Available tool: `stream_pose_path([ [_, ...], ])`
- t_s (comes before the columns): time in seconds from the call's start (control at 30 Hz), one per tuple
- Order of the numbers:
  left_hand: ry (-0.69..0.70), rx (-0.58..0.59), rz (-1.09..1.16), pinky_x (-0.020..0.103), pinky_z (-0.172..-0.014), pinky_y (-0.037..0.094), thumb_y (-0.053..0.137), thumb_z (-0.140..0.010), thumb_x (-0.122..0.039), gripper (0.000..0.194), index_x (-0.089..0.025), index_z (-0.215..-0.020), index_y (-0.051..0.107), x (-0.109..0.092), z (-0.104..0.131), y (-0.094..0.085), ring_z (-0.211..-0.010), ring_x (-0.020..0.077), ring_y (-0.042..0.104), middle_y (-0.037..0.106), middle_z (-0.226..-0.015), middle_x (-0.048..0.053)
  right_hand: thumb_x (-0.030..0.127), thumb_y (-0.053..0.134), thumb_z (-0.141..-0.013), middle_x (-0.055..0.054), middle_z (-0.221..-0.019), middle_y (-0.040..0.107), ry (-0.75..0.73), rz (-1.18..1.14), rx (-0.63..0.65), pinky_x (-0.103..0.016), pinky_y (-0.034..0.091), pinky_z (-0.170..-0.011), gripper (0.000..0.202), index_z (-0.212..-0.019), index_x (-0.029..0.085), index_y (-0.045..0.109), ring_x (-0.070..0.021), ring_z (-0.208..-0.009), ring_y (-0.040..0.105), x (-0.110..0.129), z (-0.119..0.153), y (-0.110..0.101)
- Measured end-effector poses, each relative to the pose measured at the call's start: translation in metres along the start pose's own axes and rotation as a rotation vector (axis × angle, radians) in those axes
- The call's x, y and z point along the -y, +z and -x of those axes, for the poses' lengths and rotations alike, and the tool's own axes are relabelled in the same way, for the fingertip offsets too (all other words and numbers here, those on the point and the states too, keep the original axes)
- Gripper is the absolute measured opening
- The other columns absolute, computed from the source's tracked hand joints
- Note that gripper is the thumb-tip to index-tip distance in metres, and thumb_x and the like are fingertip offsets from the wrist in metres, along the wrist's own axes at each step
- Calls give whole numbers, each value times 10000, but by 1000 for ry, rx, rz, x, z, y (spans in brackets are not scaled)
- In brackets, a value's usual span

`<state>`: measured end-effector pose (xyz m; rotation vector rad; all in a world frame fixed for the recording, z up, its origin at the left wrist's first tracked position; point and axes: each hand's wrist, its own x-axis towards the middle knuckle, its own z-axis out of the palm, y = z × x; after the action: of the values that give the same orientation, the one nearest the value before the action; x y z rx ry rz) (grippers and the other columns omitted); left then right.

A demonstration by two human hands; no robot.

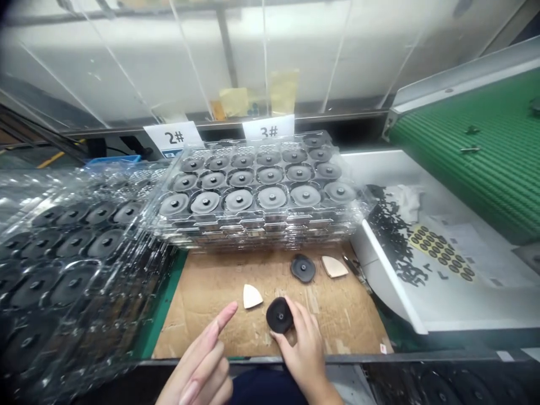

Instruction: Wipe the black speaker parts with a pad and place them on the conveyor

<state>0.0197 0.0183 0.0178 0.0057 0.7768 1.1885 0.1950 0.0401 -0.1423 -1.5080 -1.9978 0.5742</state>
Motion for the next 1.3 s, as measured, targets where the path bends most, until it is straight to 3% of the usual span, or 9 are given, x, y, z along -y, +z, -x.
stream_pose_path([
  [0.1, -27, -26, -10, 137, -294, 147, 620, -761, -368, 257, -193, -940, 678, 2, -10, 0, -267, -6, 142, 351, -388, -106, 318, 596, -775, -99, -1195, 555, -17, 26, 7, -447, 455, -880, 557, -1288, 245, 390, -302, -1068, 537, 2, 0, 0],
  [0.17, -9, -32, -17, 126, -290, 135, 666, -720, -353, 181, -211, -833, 678, 3, -15, -1, -261, -40, 171, 534, -540, -77, 318, 591, -783, -101, -1192, 555, -26, 42, 12, -444, 453, -870, 552, -1291, 239, 390, -296, -1056, 538, 1, 1, 0],
  [0.23, 21, -28, -16, 111, -305, 151, 698, -696, -309, 130, -188, -717, 655, 3, -17, -2, -281, -63, 196, 604, -684, -54, 321, 585, -791, -105, -1189, 553, -30, 53, 10, -441, 448, -866, 550, -1296, 221, 388, -290, -1053, 534, 0, 1, 2],
  [0.47, 26, 30, -28, 111, -333, 172, 659, -746, -261, 144, -141, -670, 632, -1, -19, -8, -318, -57, 169, 520, -616, -54, 326, 573, -810, -100, -1184, 542, -43, 68, 13, -421, 428, -872, 549, -1311, 204, 382, -274, -1058, 515, -2, 2, 4],
  [0.77, 47, 149, 6, 111, -353, 176, 666, -740, -218, 93, -162, -697, 607, -1, -22, -6, -330, -55, 187, 523, -638, -57, 315, 565, -820, -108, -1177, 529, -59, 102, 25, -416, 421, -866, 557, -1322, 198, 353, -275, -1059, 500, -3, 2, 4],
  [1.3, -3, 127, 38, 127, -374, 174, 708, -698, -199, 106, -149, -681, 616, 0, -22, -6, -334, -50, 207, 566, -631, -34, 314, 571, -815, -108, -1189, 522, -72, 125, 11, -417, 416, -884, 567, -1323, 191, 351, -265, -1070, 489, 0, 2, 2],
])
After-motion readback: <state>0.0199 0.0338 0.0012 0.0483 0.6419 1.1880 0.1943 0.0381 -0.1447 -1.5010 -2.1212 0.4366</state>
